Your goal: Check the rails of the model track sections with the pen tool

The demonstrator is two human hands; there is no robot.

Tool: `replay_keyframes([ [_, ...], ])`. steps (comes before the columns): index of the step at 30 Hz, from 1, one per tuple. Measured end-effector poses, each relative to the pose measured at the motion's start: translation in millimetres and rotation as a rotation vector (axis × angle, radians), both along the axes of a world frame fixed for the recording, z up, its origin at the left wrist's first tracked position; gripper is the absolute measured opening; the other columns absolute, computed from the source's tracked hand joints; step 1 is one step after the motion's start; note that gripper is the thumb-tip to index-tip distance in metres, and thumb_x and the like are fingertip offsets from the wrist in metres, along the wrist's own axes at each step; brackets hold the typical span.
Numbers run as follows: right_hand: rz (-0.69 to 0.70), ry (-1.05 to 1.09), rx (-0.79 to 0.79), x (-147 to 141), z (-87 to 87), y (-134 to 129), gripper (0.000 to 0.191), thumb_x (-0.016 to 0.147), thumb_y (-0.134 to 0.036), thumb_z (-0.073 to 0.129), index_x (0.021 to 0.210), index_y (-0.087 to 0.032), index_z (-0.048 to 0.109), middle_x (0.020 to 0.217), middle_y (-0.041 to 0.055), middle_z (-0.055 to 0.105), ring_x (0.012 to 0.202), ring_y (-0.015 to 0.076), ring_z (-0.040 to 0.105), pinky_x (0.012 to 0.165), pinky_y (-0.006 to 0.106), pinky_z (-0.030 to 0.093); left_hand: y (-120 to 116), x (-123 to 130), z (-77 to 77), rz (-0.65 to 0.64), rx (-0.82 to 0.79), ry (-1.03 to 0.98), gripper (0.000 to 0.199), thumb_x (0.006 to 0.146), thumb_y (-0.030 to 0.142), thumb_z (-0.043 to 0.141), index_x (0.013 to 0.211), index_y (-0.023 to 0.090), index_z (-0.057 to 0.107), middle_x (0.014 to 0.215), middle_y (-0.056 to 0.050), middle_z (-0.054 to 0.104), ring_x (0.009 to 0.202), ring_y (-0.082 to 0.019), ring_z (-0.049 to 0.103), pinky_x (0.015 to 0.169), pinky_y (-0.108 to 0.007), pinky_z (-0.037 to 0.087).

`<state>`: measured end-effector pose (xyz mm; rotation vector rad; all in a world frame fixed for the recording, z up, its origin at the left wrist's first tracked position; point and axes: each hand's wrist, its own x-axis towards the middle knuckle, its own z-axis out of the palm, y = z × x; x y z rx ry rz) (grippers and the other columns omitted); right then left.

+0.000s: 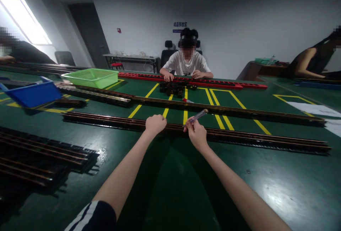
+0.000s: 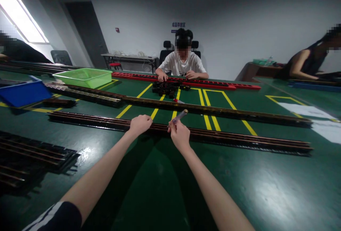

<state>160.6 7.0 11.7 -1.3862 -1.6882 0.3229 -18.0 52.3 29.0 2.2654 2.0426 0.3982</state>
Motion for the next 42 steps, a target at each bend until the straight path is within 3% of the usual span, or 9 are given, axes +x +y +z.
replay_keyframes([
  [8,0.130,-0.016,-0.056,-23,5.3,10,0.021,0.090,-0.036,0.040,0.081,-0.023,0.053,0.065,-0.0005,0.068,0.056,0.0177,0.061,0.056,0.028,0.040,7,-30,3.7,0.065,-0.018,0.015,0.032,0.077,0.026,0.039,0.073,0.021,0.071,0.078,-0.009,0.071,0.067,-0.021,0.064,0.059,-0.028,0.044],
  [14,0.219,0.077,-0.089,-21,7.3,12,0.016,0.088,-0.032,0.043,0.081,-0.022,0.053,0.067,0.0012,0.067,0.060,0.0179,0.062,0.058,0.029,0.044,7,-33,-3.9,-0.002,0.061,0.052,0.038,0.082,0.026,0.034,0.069,0.018,0.068,0.069,-0.008,0.069,0.059,-0.017,0.060,0.057,-0.027,0.042],
  [17,0.274,0.188,-0.113,-17,8.4,12,0.013,0.086,-0.029,0.046,0.079,-0.020,0.054,0.070,0.0035,0.067,0.068,0.0187,0.064,0.063,0.031,0.048,2,-34,-11.0,-0.051,0.223,0.057,0.039,0.085,0.023,0.032,0.064,0.016,0.064,0.066,-0.007,0.068,0.055,-0.015,0.058,0.063,-0.029,0.043],
  [20,0.278,0.240,-0.115,-14,9.0,11,0.013,0.084,-0.028,0.048,0.078,-0.020,0.055,0.071,0.0043,0.066,0.071,0.0192,0.064,0.066,0.032,0.050,-4,-33,-17.3,-0.099,0.455,0.044,0.037,0.086,0.020,0.032,0.070,0.016,0.065,0.061,-0.005,0.066,0.054,-0.014,0.057,0.078,-0.034,0.042],
  [23,0.252,0.247,-0.084,-11,8.5,10,0.012,0.083,-0.028,0.049,0.078,-0.020,0.056,0.069,0.0040,0.066,0.069,0.0197,0.065,0.067,0.033,0.050,-8,-24,-21.5,-0.199,0.551,0.069,0.029,0.082,0.019,0.040,0.067,0.016,0.065,0.065,-0.006,0.068,0.059,-0.016,0.058,0.083,-0.037,0.039],
  [27,0.214,0.217,-0.036,-8,8.5,8,0.015,0.083,-0.031,0.050,0.077,-0.020,0.057,0.068,0.0046,0.068,0.070,0.0215,0.066,0.071,0.035,0.049,-10,-6,-24.5,-0.341,0.564,0.095,0.027,0.083,0.020,0.040,0.075,0.016,0.066,0.076,-0.008,0.068,0.069,-0.017,0.059,0.078,-0.036,0.038],
  [33,0.173,0.240,-0.035,1,8.4,7,0.016,0.083,-0.034,0.050,0.081,-0.019,0.057,0.068,0.0055,0.069,0.069,0.0229,0.067,0.070,0.037,0.050,-10,4,-24.6,-0.297,0.455,0.133,0.036,0.089,0.024,0.032,0.076,0.016,0.065,0.079,-0.008,0.068,0.071,-0.018,0.059,0.065,-0.032,0.038],
  [42,0.177,0.181,0.011,12,8.5,2,0.021,0.087,-0.037,0.047,0.078,-0.019,0.056,0.070,0.0051,0.068,0.071,0.0220,0.066,0.071,0.037,0.049,-9,3,-24.0,-0.329,0.427,0.101,0.040,0.090,0.024,0.030,0.074,0.015,0.066,0.077,-0.007,0.069,0.066,-0.015,0.061,0.064,-0.030,0.039],
])
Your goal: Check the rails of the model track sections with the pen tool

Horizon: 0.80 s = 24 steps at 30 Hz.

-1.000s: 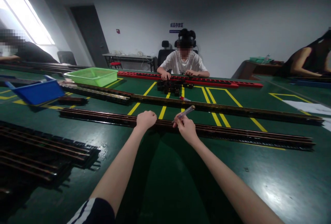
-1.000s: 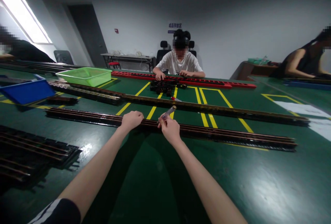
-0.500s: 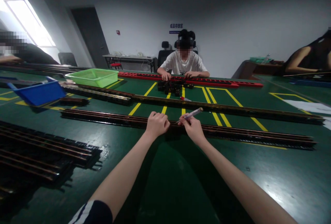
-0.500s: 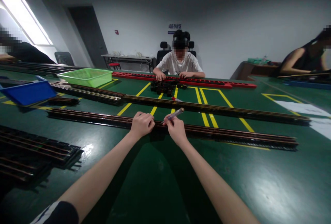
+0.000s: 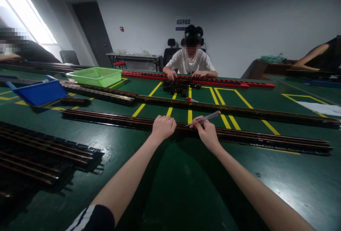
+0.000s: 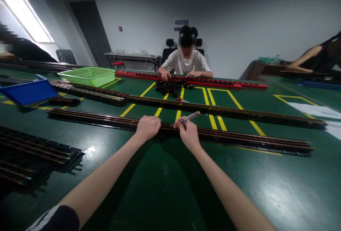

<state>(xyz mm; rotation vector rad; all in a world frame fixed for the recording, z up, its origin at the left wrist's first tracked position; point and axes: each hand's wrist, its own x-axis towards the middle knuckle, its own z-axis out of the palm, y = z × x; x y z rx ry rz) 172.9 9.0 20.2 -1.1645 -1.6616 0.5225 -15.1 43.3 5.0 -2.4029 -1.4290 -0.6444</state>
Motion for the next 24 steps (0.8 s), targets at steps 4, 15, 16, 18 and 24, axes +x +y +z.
replay_keyframes([
  [4,-0.043,0.009,0.003,1,-4.9,0,0.021,0.087,-0.038,0.046,0.079,-0.020,0.054,0.069,0.0057,0.067,0.068,0.0229,0.064,0.069,0.038,0.048,0,0,1.1,-0.003,-0.014,-0.004,0.042,0.091,0.025,0.029,0.072,0.015,0.066,0.075,-0.006,0.069,0.065,-0.015,0.061,0.064,-0.030,0.039],
  [15,-0.066,-0.091,0.030,-1,-13.4,0,0.015,0.087,-0.034,0.043,0.083,-0.021,0.049,0.068,0.0054,0.066,0.066,0.0230,0.060,0.066,0.036,0.044,0,0,0.0,0.003,0.004,0.009,0.039,0.089,0.024,0.033,0.067,0.015,0.064,0.071,-0.006,0.068,0.059,-0.014,0.059,0.059,-0.029,0.037],
  [16,-0.066,-0.105,0.035,0,-13.2,0,0.015,0.087,-0.034,0.043,0.082,-0.021,0.050,0.069,0.0057,0.066,0.068,0.0232,0.060,0.067,0.036,0.043,0,0,-0.3,0.002,0.006,0.006,0.039,0.089,0.023,0.033,0.067,0.015,0.064,0.071,-0.006,0.068,0.059,-0.014,0.059,0.059,-0.029,0.036],
  [18,-0.066,-0.127,0.038,0,-12.6,0,0.016,0.087,-0.033,0.044,0.080,-0.021,0.051,0.071,0.0064,0.065,0.071,0.0236,0.060,0.068,0.036,0.043,0,0,-0.7,0.002,0.015,0.003,0.039,0.089,0.023,0.033,0.067,0.015,0.063,0.070,-0.005,0.068,0.059,-0.014,0.059,0.059,-0.028,0.036],
  [24,-0.049,-0.132,0.012,1,-11.6,-1,0.016,0.088,-0.032,0.043,0.079,-0.021,0.051,0.074,0.0062,0.065,0.071,0.0225,0.060,0.067,0.035,0.044,-1,0,-0.9,0.011,0.017,-0.007,0.039,0.089,0.023,0.033,0.065,0.015,0.063,0.069,-0.005,0.067,0.057,-0.013,0.058,0.057,-0.027,0.035],
])
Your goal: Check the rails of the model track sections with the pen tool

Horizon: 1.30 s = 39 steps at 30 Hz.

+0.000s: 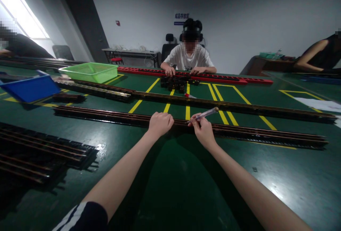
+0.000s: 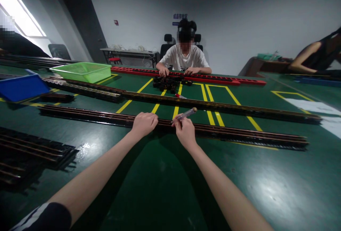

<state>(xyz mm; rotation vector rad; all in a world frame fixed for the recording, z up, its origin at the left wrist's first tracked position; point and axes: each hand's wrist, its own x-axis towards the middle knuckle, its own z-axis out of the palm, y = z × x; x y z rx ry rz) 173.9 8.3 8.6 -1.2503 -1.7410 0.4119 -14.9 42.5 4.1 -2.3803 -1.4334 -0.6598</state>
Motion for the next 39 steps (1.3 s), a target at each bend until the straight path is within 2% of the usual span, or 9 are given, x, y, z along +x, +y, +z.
replay_keyframes([
  [15,-0.023,-0.022,0.035,-1.9,-2.3,-2.1,0.019,0.089,-0.035,0.041,0.081,-0.020,0.050,0.071,0.0057,0.063,0.069,0.0217,0.059,0.064,0.033,0.043,-0.4,0.3,0.4,-0.004,-0.013,-0.010,0.041,0.090,0.024,0.031,0.066,0.015,0.063,0.069,-0.005,0.067,0.057,-0.013,0.058,0.057,-0.028,0.036],
  [26,-0.030,-0.054,0.023,-2.8,-0.7,-3.2,0.022,0.089,-0.035,0.039,0.074,-0.021,0.049,0.073,0.0068,0.063,0.065,0.0207,0.058,0.059,0.032,0.041,1.6,-0.9,-2.7,-0.005,0.021,-0.004,0.038,0.089,0.023,0.033,0.066,0.015,0.062,0.069,-0.006,0.068,0.056,-0.013,0.057,0.057,-0.028,0.034],
  [39,-0.043,-0.057,0.057,-3.4,-0.6,-3.1,0.025,0.089,-0.035,0.038,0.072,-0.021,0.049,0.071,0.0059,0.063,0.070,0.0215,0.059,0.064,0.033,0.044,-0.4,0.0,0.2,-0.008,-0.010,-0.023,0.041,0.090,0.024,0.031,0.065,0.015,0.062,0.068,-0.006,0.067,0.055,-0.013,0.057,0.056,-0.028,0.035],
])
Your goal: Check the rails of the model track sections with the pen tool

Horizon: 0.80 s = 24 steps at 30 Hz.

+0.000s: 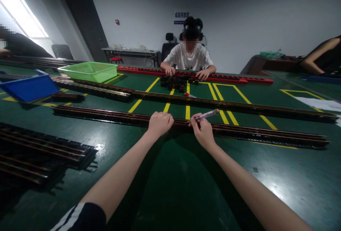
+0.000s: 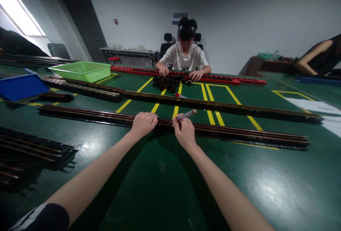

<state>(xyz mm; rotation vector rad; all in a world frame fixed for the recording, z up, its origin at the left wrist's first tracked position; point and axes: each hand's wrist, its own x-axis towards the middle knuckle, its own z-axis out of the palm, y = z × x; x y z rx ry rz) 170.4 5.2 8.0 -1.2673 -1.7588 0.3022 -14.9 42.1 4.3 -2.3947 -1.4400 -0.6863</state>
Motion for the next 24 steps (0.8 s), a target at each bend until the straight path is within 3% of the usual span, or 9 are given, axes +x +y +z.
replay_keyframes([
  [12,0.000,0.096,-0.052,0.3,-1.5,0.1,0.020,0.089,-0.036,0.040,0.080,-0.021,0.050,0.071,0.0048,0.065,0.069,0.0212,0.060,0.062,0.032,0.043,0.4,0.2,-0.3,0.020,0.011,0.035,0.038,0.088,0.023,0.033,0.066,0.015,0.063,0.070,-0.007,0.067,0.059,-0.015,0.058,0.059,-0.029,0.036],
  [24,0.003,0.212,-0.033,0.7,-4.3,0.0,0.029,0.089,-0.046,0.038,0.082,-0.020,0.049,0.069,0.0061,0.063,0.066,0.0221,0.060,0.061,0.035,0.046,-0.9,0.4,1.5,0.006,-0.015,0.003,0.042,0.090,0.024,0.031,0.066,0.015,0.064,0.067,-0.006,0.066,0.055,-0.014,0.057,0.057,-0.027,0.036],
])
